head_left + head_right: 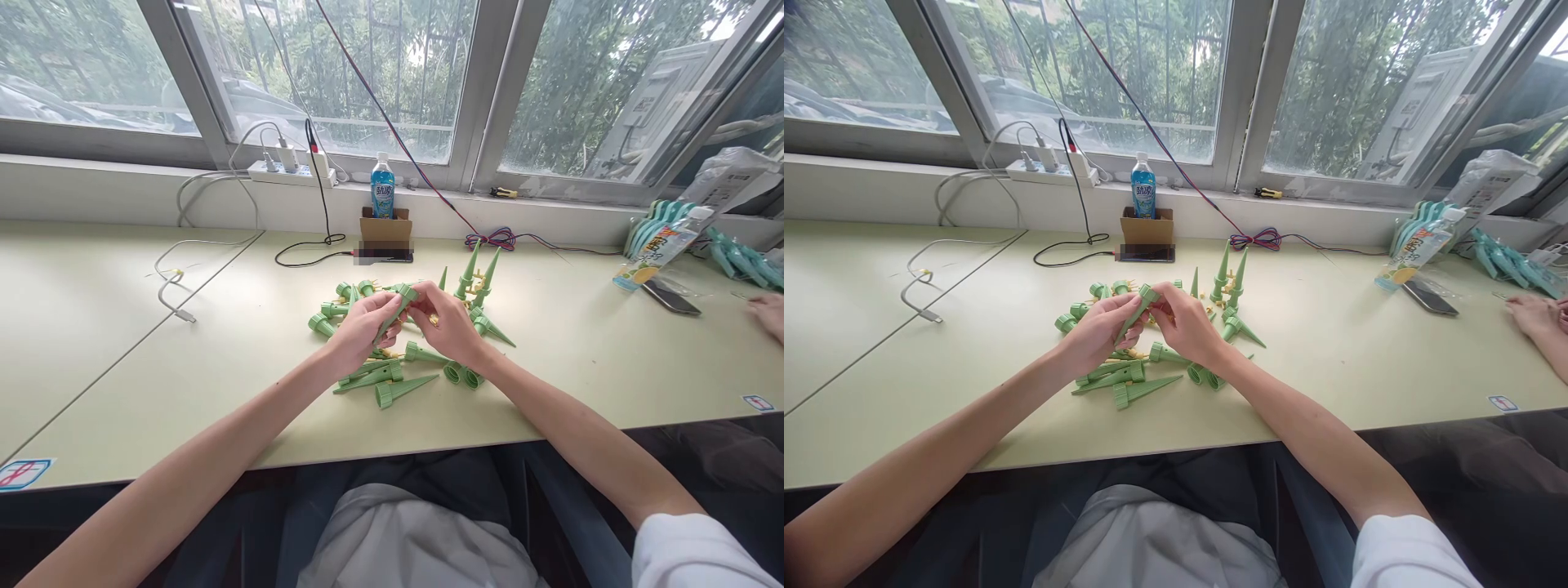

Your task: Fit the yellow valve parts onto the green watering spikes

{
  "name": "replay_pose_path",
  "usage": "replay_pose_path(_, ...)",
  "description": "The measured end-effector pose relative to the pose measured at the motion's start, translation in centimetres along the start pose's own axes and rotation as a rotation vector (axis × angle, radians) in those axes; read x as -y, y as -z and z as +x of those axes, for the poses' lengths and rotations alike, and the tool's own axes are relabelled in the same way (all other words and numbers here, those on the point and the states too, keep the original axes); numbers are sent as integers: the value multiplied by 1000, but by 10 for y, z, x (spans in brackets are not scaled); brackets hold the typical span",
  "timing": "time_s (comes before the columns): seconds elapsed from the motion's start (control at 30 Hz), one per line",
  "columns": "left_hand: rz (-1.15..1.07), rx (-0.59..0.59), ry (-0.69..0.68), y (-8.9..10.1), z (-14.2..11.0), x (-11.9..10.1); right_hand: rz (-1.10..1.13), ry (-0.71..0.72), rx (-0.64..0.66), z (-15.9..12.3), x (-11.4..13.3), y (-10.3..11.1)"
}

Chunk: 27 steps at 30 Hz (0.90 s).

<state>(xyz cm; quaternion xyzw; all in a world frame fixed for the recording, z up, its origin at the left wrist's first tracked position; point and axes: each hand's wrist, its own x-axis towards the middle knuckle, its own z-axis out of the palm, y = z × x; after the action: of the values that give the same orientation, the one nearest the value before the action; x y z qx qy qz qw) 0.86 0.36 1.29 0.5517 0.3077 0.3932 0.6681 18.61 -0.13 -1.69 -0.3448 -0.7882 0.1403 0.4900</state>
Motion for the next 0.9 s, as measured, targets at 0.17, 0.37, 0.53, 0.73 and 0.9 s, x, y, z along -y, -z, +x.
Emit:
replay_pose_path(0.17,-57,16,22,1,0,-1,-20,-3,1,0,1,1)
replay_pose_path(0.37,-92,45,39,5,2,1,-9,5,33,0,0,2)
replay_pose_path(0.53,-120,84,37,6,3,2,-1,26,42,1,1,3)
replay_pose_path(0.73,-152,93,50,6,4,2,-7,27,47,1,3,3)
replay_pose_path(0.9,-147,83,51,6,3,2,-6,28,57,0,1,3)
